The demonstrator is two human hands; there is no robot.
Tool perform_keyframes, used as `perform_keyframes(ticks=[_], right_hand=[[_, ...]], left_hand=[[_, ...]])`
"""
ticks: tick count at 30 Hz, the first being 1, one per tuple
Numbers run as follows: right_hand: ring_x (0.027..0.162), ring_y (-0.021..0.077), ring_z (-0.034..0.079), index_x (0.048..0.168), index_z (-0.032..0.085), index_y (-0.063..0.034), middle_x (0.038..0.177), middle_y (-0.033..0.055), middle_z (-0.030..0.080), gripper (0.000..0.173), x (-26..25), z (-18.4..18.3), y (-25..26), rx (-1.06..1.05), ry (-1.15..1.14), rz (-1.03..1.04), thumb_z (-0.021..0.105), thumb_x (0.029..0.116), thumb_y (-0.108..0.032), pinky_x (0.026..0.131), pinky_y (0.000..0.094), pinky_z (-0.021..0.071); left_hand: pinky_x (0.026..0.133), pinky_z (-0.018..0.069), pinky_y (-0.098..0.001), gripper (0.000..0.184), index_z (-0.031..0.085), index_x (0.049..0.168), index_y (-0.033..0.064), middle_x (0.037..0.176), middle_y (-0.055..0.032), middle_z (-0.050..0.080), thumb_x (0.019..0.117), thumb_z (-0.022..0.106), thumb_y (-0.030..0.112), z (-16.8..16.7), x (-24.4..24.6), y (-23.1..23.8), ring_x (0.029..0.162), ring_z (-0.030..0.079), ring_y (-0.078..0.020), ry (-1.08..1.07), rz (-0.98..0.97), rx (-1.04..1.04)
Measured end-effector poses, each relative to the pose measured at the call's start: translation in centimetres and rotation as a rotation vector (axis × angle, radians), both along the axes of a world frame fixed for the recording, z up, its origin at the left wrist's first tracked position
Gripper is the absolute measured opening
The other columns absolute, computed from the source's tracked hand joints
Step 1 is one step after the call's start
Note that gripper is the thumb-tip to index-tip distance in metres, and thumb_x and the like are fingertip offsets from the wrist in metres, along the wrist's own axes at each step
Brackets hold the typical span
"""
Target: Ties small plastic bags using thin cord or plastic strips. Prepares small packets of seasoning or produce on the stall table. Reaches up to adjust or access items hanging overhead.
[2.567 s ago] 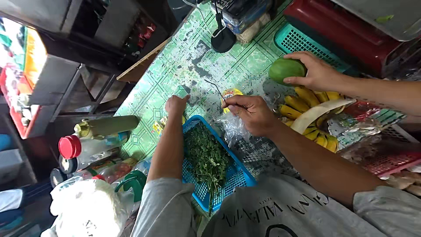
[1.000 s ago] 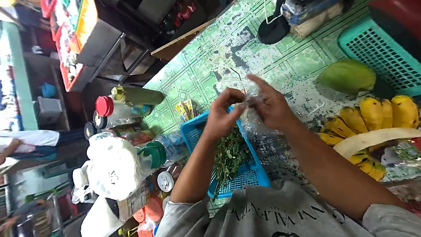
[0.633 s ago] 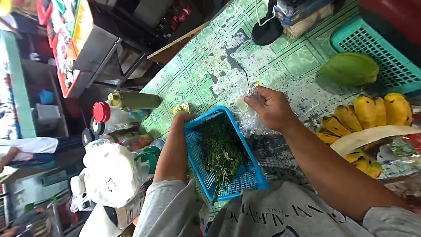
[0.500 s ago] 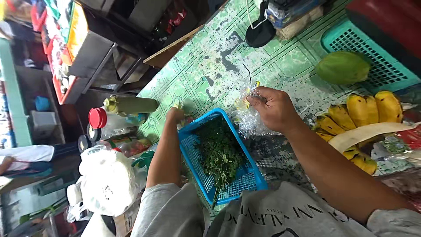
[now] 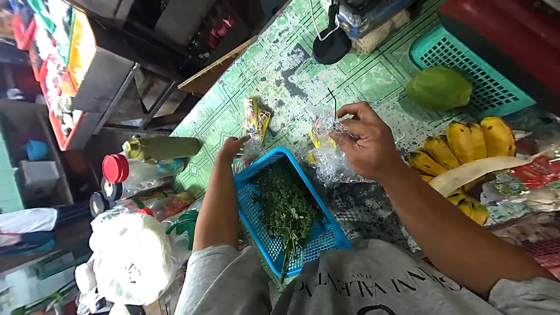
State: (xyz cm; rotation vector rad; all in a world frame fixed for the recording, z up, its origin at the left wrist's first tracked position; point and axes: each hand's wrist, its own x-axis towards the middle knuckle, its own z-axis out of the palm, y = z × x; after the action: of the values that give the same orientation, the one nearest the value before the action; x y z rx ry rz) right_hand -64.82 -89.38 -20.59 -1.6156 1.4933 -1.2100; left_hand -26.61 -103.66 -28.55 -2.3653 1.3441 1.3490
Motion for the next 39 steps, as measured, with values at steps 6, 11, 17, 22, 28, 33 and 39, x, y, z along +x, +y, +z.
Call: perform_keyframes(ticks=[6, 11, 17, 22, 28, 33, 39], right_hand=[[0.097, 0.0152, 0.06, 0.099, 0.075, -0.0024, 0.121, 0.0123, 0.058, 0.019, 0.3, -0.2, 0.0, -0.026, -0.027, -0.079, 0.066, 0.0977, -0.019, 0.081, 0.0285, 0.056], [0.105, 0.0142, 0.063, 0.096, 0.074, -0.0003, 0.118, 0.0121, 0.063, 0.015, 0.5, -0.2, -0.4, -0.075, -0.068, -0.026, 0.066, 0.0944, -0.013, 0.088, 0.0269, 0.0564], [0.077, 0.0016, 0.066, 0.11, 0.068, -0.0106, 0.092, -0.0018, 0.071, 0.013, -0.7, 0.1, 0.0, 0.179, -0.231, -0.008, 0.06, 0.1018, -0.016, 0.068, 0.0197, 0.0563], [0.077, 0.0018, 0.066, 0.117, 0.071, -0.0124, 0.09, -0.0042, 0.071, 0.025, -0.3, 0.2, -0.5, 0.194, -0.244, 0.043, 0.055, 0.1056, -0.028, 0.071, 0.0225, 0.0575], [0.068, 0.0099, 0.067, 0.115, 0.073, -0.0106, 0.084, 0.0014, 0.071, 0.024, 0.7, 1.1, -0.5, 0.146, -0.103, 0.061, 0.052, 0.107, -0.02, 0.064, 0.0332, 0.0592], [0.075, 0.0207, 0.071, 0.114, 0.076, -0.0137, 0.085, 0.005, 0.073, 0.023, 3.2, 1.8, -0.9, 0.167, 0.112, 0.163, 0.055, 0.1053, -0.019, 0.067, 0.0484, 0.0585], [0.079, 0.0239, 0.071, 0.118, 0.075, -0.0191, 0.085, 0.0048, 0.073, 0.025, 5.6, 2.2, -2.1, 0.276, 0.212, 0.3, 0.053, 0.1059, -0.021, 0.07, 0.0511, 0.0576]], left_hand=[[0.107, 0.0451, -0.0636, 0.064, 0.063, 0.137, 0.0105, 0.139, -0.0167, 0.061, 0.08, 0.087, 0.028, 2.1, -1.6, 1.0, 0.131, 0.056, -0.039, -0.182, -0.626, -0.447], [0.099, 0.0487, -0.0688, 0.052, 0.065, 0.136, 0.0133, 0.128, -0.0189, 0.068, 0.0871, 0.079, 0.024, -1.2, -1.9, 0.7, 0.12, 0.064, -0.0422, -0.189, -0.756, -0.217], [0.091, 0.0497, -0.0718, 0.027, 0.076, 0.108, 0.0065, 0.112, -0.021, 0.072, 0.0975, 0.063, 0.027, -0.5, -0.9, 0.3, 0.109, 0.067, -0.0435, -0.294, -0.77, -0.09], [0.09, 0.0506, -0.0728, 0.049, 0.069, 0.119, 0.0051, 0.12, -0.024, 0.068, 0.0864, 0.077, 0.041, -2.8, -0.8, 1.1, 0.113, 0.065, -0.0464, -0.453, -0.802, 0.061], [0.091, 0.0508, -0.0712, 0.024, 0.076, 0.109, 0.0064, 0.11, -0.0204, 0.073, 0.1003, 0.056, 0.017, 2.8, -2.2, 1.1, 0.106, 0.069, -0.0436, -0.311, -0.711, -0.293], [0.099, 0.0498, -0.0648, 0.026, 0.072, 0.112, -0.0011, 0.119, -0.0216, 0.069, 0.1044, 0.055, 0.017, 11.5, -4.6, 0.9, 0.114, 0.065, -0.0401, -0.251, -0.691, -0.64], [0.088, 0.0575, -0.0532, 0.023, 0.073, 0.112, 0.0025, 0.101, -0.0146, 0.074, 0.1036, 0.055, 0.015, 15.4, -7.8, 2.0, 0.092, 0.072, -0.0265, -0.17, -0.575, -0.819]])
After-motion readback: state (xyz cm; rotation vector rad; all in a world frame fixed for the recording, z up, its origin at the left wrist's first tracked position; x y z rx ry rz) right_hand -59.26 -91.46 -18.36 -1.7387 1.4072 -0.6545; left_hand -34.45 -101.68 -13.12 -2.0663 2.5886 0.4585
